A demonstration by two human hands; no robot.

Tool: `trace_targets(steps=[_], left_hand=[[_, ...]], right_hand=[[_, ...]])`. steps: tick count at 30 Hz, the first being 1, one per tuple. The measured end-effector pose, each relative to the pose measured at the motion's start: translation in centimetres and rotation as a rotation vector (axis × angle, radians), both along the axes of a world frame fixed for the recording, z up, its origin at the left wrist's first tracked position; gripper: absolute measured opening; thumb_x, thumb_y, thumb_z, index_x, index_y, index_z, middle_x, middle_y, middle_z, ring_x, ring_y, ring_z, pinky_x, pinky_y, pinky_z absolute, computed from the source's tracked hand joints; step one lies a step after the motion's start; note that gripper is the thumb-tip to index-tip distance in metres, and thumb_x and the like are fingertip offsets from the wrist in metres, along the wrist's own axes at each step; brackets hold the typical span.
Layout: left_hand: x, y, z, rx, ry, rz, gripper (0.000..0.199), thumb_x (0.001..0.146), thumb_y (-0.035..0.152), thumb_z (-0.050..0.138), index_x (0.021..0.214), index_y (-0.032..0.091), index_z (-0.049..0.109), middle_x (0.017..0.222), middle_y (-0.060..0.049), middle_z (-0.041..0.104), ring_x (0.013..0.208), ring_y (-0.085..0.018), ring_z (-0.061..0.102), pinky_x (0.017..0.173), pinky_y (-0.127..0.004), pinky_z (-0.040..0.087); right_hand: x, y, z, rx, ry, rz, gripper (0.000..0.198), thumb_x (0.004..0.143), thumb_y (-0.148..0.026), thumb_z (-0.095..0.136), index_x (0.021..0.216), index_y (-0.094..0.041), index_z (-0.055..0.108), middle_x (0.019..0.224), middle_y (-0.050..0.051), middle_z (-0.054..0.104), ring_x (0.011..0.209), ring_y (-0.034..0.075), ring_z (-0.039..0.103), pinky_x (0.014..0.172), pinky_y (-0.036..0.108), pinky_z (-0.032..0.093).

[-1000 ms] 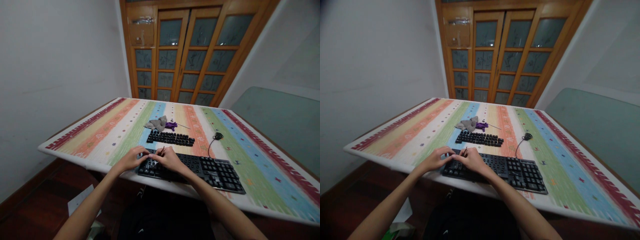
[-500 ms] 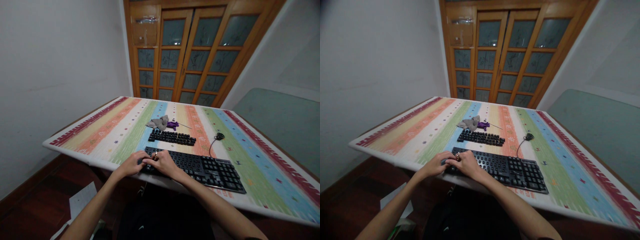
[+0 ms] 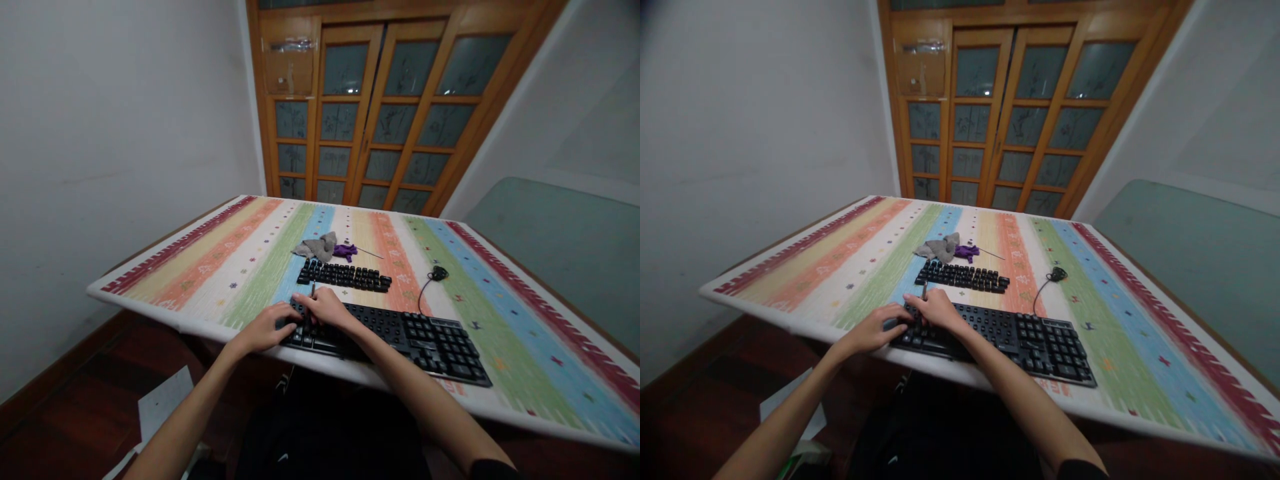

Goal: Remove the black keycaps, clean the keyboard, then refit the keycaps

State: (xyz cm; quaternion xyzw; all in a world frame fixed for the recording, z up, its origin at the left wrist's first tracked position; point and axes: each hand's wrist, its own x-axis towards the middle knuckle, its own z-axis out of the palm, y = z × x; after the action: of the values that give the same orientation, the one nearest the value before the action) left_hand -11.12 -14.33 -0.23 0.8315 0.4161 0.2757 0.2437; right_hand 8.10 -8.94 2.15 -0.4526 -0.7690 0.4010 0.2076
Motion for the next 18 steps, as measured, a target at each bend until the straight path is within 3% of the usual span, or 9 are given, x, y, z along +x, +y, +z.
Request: trace_targets(steps=[10,18], left_hand=[[1.4,0.1,1.7,0.013,-0.053,-0.002,0.023,0.088,0.040,0.065,0.094,0.019,0.070,0.096,-0.005,0.073,0.091,-0.019,0.065,0.089,-0.032,0.050],[2.3,1.1,2.6,0.025,0.029,-0.077,0.012,0.085,0.030,0.066,0.085,0.018,0.068,0.093,-0.004,0.071,0.091,-0.019,0.064,0.089,-0.031,0.049]], right_hand=[[1.4,-0.2,1.5,0.100,0.137,-0.039,0.060,0.088,-0.063,0.053,0.052,-0.017,0.059,0.040,-0.001,0.054,0.036,0.010,0.050,0.044,0.021,0.036],[2.3,-1.1,2.1,0.274,0.074,-0.015,0.058,0.091,-0.057,0.054,0.050,-0.016,0.059,0.042,-0.001,0.054,0.044,0.010,0.049,0.049,0.022,0.032]])
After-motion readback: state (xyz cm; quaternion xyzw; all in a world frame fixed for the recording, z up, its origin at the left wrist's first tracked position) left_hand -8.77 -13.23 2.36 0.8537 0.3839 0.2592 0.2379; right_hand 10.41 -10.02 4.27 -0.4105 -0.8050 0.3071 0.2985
